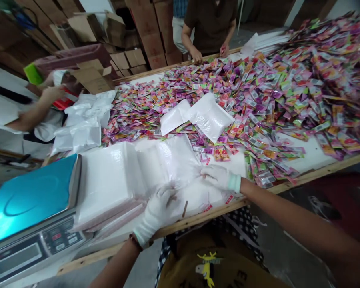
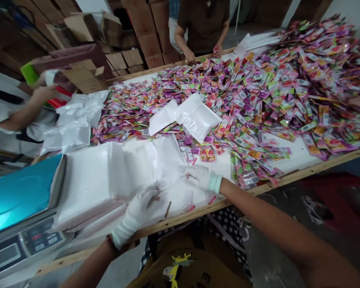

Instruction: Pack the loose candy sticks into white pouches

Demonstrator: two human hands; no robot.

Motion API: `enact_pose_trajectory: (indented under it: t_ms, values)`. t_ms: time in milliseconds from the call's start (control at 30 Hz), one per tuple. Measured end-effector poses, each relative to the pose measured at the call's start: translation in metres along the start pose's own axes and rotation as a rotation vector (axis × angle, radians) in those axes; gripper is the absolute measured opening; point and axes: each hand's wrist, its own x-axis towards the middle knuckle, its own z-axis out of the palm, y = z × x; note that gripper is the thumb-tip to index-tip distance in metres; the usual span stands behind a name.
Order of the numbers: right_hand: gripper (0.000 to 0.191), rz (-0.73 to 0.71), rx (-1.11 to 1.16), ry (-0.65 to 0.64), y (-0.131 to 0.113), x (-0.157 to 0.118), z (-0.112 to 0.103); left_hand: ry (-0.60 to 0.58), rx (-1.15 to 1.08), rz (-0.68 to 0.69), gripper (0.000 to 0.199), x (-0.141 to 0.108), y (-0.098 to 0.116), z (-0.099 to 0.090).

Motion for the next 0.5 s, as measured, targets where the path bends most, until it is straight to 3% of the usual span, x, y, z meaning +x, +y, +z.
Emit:
enact_pose_trajectory:
  t_ms: [133,233,333,400,433,500]
  values:
    - [0.025,0.252,0.036,-0.001,-0.001,0.029,-0.004,0.051,-0.104,-0.294,0.017,0.024,-0.008,-0.007]
    - [0.022,0.435,-0.030,-0.015,-0.005,0.050,0.000,0.121,-0.154,-0.431,0.020,0.045,-0.011,-0.007]
    - [0.024,0.524,-0.078,0.014,-0.012,0.062,0.003,0.261,-0.318,-0.566,0.022,0.055,-0.010,-0.003]
    - [0.035,0.543,-0.078,0.057,-0.013,0.065,0.004,0.317,-0.541,-0.632,0.036,0.056,-0.004,-0.003]
    - [0.042,0.548,-0.061,0.078,-0.011,0.066,0.004,0.282,-0.676,-0.652,0.042,0.054,0.000,-0.005]
    - [0.056,0.533,0.034,0.112,-0.002,0.065,0.004,0.086,-0.919,-0.681,0.042,0.050,0.012,-0.015]
